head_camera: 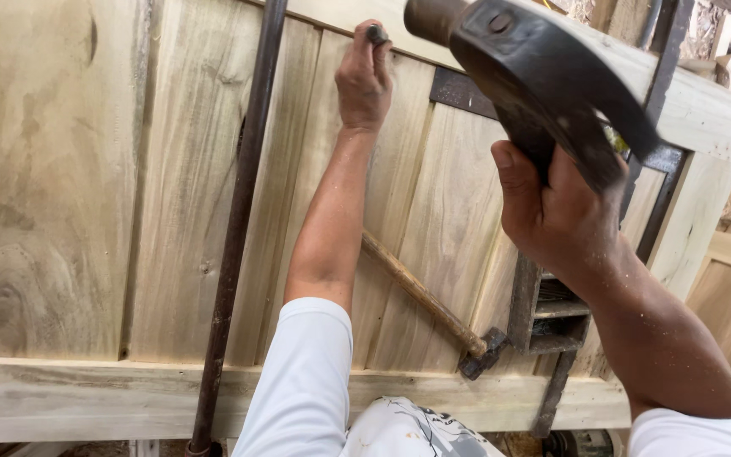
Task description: The person hammers nails into a wooden frame to secure a metal bar, then uses a hand saw to cut a wooden plank. The person works on a wooden structure in a workshop environment, handling nails, a hammer, and a saw.
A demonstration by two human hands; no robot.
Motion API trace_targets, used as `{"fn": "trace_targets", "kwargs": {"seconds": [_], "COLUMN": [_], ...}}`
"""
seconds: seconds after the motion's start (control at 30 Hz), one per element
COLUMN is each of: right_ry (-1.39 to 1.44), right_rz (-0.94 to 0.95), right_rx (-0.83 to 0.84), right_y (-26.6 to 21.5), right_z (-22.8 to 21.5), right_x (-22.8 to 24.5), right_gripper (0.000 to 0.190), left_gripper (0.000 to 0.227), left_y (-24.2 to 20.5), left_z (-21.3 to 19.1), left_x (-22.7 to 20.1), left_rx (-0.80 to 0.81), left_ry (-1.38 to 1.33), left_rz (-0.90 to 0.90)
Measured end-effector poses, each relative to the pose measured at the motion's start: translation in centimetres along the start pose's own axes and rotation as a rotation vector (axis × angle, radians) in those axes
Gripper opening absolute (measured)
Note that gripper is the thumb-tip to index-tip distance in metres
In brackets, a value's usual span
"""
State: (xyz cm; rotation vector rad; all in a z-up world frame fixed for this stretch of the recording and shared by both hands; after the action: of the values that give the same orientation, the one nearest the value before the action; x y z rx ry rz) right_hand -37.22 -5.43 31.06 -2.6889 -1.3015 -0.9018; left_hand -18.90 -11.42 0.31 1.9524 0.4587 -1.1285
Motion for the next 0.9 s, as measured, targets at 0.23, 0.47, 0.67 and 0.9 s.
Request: {"fn": "trace_targets", "kwargs": {"seconds": [0.23,0.47,0.67,0.9], "right_ry": [-0.308,-0.208,-0.375,-0.164], "right_rz": [0.001,-0.270,0.202,0.265], "right_rx": [0.250,-0.044,0.285,-0.012], "right_y": [7.6,5.8,5.4,-1.4], "right_z": [7.1,5.5,9.7,4.1], "right_x": [-2.1,-1.9,-6.5,-4.1], "right_gripper": [0.021,0.021,0.028,0.038], "left_gripper": [0.020,0.018,0.017,0.014], "left_y": [-0.5,0.4,-0.8,2.4], "left_z": [0.2,0.9,0.7,-3.0], "left_x": [0.5,1.6,1.5,1.2], "left_rx": [0.034,0.081,0.039,0.119], "left_ry": [0.029,-0.001,-0.010,-0.243], "left_rz": [0.016,-0.089,0.023,-0.216]}}
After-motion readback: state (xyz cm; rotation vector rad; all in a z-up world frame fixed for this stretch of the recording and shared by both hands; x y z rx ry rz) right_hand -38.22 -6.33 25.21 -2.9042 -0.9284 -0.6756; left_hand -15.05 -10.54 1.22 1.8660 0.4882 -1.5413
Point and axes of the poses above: each hand's wrist, its own y-axis towards the middle knuckle, its own z-axis out of the palm, x = y × z, the point moved 5 cm from there along y, towards the middle knuckle
